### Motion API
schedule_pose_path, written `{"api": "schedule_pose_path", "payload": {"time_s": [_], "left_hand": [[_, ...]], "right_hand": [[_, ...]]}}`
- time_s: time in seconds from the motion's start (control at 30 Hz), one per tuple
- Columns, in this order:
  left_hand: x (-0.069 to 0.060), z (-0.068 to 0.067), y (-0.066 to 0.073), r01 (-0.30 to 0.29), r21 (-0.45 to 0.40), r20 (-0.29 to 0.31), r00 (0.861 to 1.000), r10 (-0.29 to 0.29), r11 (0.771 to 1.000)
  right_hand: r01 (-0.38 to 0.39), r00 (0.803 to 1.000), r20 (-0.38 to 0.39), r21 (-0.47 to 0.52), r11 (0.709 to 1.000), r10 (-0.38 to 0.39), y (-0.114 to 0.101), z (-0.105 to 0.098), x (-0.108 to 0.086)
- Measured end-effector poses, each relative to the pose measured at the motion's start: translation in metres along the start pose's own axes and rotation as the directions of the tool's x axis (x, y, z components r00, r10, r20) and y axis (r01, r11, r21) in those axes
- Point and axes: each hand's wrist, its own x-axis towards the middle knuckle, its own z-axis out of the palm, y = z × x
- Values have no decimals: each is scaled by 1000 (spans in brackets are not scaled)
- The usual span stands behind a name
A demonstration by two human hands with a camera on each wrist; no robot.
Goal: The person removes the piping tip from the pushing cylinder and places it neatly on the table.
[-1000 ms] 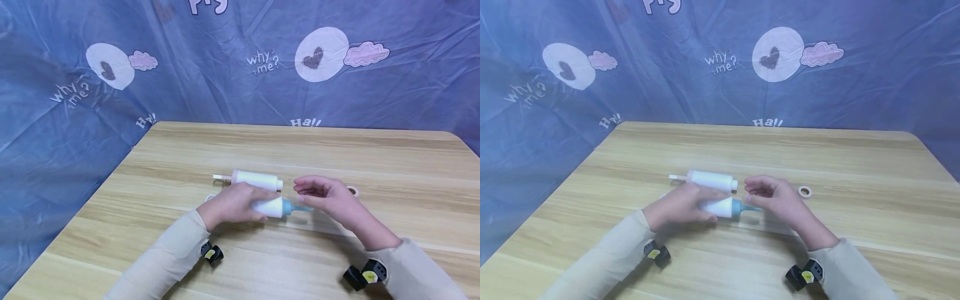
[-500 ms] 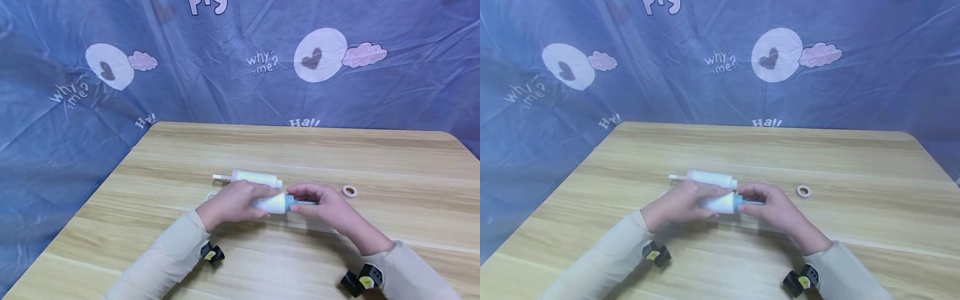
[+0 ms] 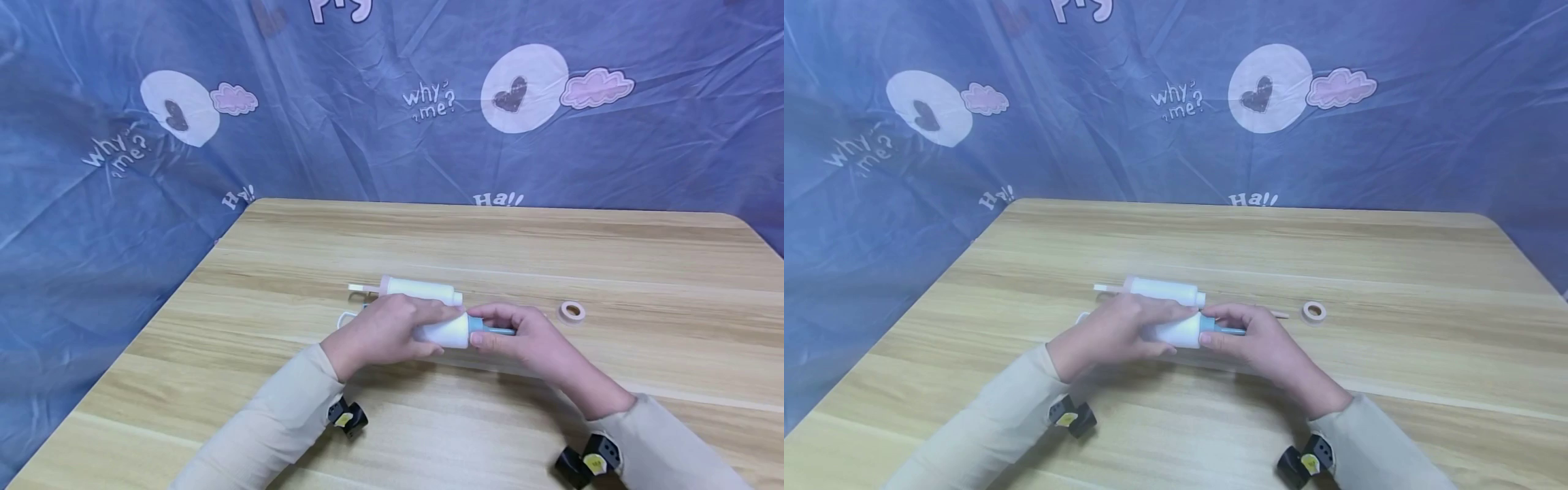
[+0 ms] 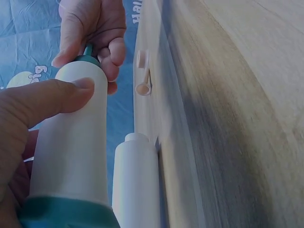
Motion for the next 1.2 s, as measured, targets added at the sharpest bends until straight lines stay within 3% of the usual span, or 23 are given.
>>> {"api": "schedule_pose_path", "payload": {"time_s": [0.23,0.6,1.2], "left_hand": [[-1,1,0,-15,-30,-10,1000,14,999],[2,-3,-1,-10,-96,19,1000,12,995],[5,-7,-3,-11,-83,57,998,15,997]], "right_hand": [[10,1000,-15,-4,1000,-10,1,0,0],[95,995,-21,8,995,-94,4,2,-1],[104,993,-51,-81,991,-109,7,5,-1]]}}
